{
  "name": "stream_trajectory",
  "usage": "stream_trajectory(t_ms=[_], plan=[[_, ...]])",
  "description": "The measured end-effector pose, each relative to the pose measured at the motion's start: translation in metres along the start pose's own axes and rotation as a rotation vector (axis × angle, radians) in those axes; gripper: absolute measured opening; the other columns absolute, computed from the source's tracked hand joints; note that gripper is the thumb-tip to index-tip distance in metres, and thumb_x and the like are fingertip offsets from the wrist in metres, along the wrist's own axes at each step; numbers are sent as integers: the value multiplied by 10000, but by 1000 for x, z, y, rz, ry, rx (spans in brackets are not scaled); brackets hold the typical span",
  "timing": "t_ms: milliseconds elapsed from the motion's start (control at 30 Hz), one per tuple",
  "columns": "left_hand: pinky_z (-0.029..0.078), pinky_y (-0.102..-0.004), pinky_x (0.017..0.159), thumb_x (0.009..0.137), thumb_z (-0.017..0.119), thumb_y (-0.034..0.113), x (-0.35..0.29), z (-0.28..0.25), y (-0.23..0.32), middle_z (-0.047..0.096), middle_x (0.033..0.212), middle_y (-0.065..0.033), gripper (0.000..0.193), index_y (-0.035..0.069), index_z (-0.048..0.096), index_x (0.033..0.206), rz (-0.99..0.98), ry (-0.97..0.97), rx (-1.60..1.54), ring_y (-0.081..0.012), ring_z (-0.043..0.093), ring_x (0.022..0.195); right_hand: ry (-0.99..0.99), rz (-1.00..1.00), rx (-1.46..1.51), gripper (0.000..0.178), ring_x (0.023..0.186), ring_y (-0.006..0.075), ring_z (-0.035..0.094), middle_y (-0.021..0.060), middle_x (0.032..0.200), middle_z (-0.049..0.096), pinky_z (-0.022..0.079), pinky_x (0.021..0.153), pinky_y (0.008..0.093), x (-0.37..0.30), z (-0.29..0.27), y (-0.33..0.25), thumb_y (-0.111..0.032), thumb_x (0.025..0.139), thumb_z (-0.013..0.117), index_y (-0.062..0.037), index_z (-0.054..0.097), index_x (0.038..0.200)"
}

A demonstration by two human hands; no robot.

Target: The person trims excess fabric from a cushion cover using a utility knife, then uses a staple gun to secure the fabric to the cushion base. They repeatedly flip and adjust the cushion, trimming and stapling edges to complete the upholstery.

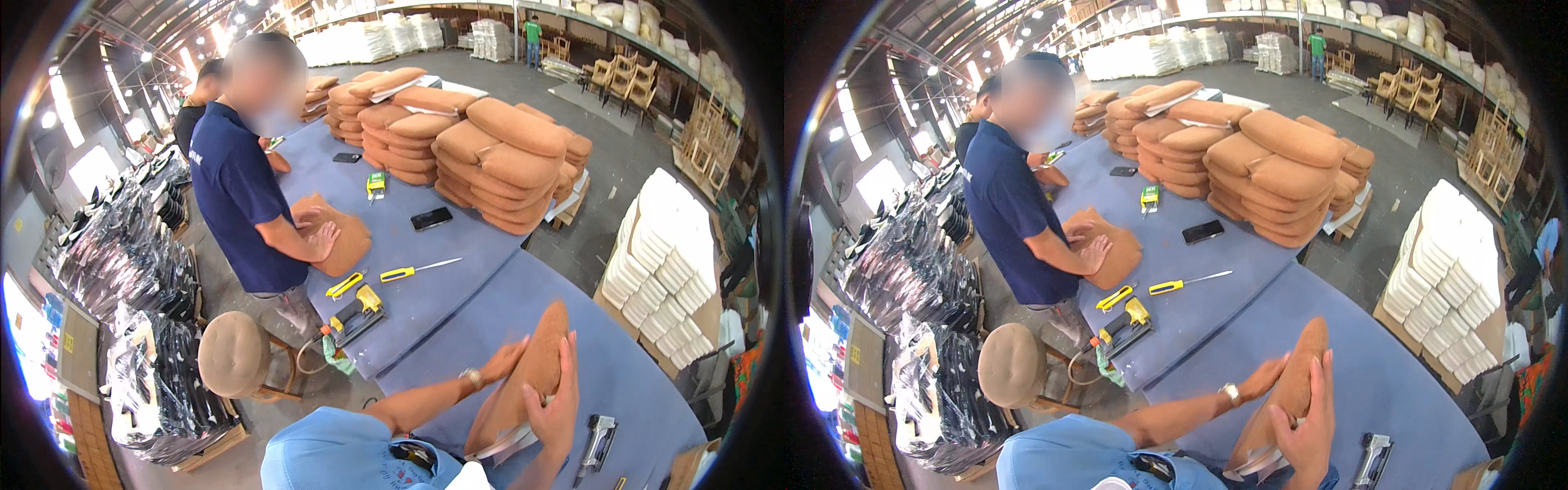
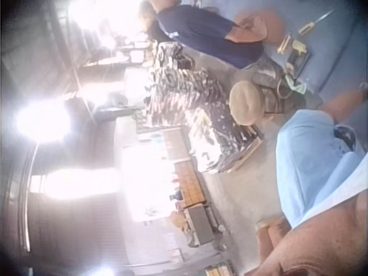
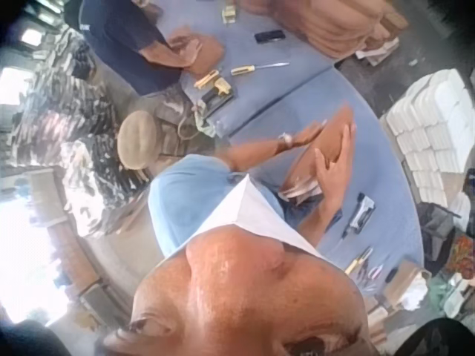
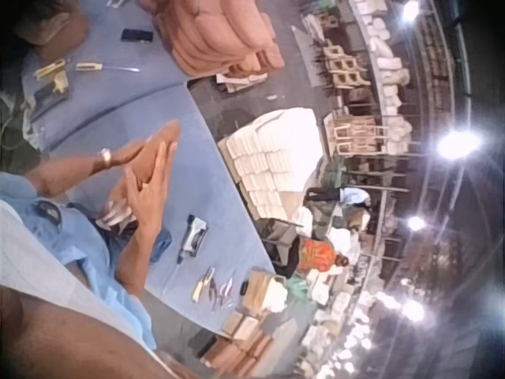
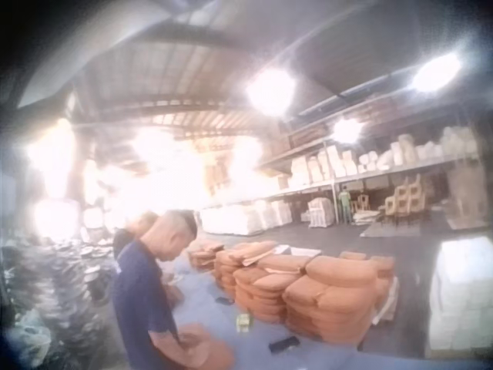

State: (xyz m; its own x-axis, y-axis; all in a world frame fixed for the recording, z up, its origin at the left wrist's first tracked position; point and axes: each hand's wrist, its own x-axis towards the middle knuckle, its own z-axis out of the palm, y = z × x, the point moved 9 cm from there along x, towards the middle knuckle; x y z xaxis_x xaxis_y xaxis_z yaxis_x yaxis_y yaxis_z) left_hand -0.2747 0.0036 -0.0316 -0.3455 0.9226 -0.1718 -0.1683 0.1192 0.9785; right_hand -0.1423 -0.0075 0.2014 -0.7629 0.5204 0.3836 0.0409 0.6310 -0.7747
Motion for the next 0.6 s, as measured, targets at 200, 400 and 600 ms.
stream_trajectory(t_ms=[200, 400, 600], plan=[[223, -404, 1271, 1116, 338, 520, -68, 29, -42, 278, 1696, -137, 696, 101, 214, 1657, 81, -75, -113, -268, 262, 1563, 194, 167, 1046, 857, 1452, 357, 452, 214, 1635, 361, 401, 1166, 462, -91, -15, 85, -416, 939, 651, -5, 298, 1603], [154, -402, 1294, 1129, 315, 468, -112, 47, -24, 184, 1718, -146, 699, 60, 124, 1663, 88, -251, 68, -263, 158, 1593, 475, 626, 1521, 826, 1322, 334, 547, 211, 1548, 445, 479, 1063, 435, -211, 79, 174, -533, 1009, 597, 12, 340, 1573], [91, -390, 1302, 1136, 285, 444, -117, 65, -55, 99, 1735, -149, 688, 41, 97, 1661, 146, 3, -18, -254, 72, 1607, 516, 711, 1312, 743, 1208, 313, 607, 205, 1461, 521, 521, 981, 413, -205, 86, 184, -503, 1037, 549, 16, 386, 1543]])
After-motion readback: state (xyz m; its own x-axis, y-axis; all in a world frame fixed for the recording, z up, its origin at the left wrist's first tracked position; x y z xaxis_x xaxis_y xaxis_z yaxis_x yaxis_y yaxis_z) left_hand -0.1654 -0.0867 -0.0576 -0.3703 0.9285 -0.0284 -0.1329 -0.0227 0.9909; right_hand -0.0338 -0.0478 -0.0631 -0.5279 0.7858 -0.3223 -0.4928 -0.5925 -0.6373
